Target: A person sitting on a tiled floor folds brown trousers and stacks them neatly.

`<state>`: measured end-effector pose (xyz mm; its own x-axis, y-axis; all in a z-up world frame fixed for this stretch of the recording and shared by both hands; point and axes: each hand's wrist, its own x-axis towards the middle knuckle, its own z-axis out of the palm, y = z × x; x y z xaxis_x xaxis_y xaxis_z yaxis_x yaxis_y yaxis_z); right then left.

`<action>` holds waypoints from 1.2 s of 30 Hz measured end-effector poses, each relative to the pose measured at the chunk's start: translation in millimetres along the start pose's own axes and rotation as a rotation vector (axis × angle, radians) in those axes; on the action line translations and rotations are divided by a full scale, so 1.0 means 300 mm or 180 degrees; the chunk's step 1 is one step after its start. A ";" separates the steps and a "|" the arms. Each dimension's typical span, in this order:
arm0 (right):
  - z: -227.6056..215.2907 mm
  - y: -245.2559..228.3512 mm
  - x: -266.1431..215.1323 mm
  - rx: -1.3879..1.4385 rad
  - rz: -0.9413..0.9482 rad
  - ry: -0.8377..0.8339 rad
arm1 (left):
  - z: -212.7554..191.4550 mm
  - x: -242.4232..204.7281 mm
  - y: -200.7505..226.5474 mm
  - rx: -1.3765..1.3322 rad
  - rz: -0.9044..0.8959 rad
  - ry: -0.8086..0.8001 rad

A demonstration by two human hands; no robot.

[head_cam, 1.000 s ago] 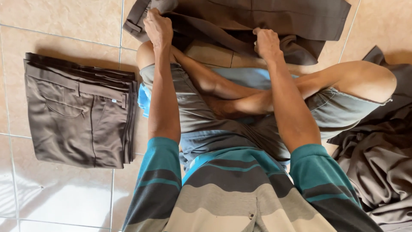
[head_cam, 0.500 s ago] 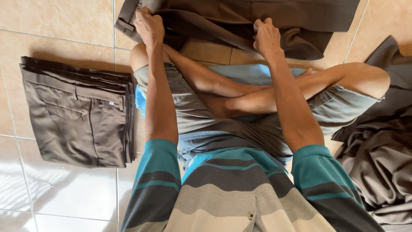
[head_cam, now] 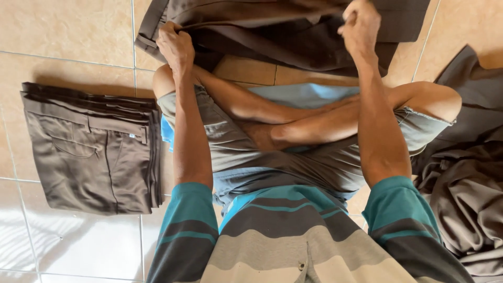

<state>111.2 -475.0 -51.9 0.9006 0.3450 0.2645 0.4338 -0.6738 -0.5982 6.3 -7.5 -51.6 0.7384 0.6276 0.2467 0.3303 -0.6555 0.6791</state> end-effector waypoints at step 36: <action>-0.064 -0.014 -0.201 -0.0084 0.0366 -0.0339 | 0.036 -0.041 -0.054 0.1659 0.0756 -0.0851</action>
<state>55.5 -505.6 -50.9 0.9369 0.3309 0.1128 0.3298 -0.7294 -0.5994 -1.8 -9.1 -73.0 0.9259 0.3573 0.1223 0.3325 -0.9249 0.1845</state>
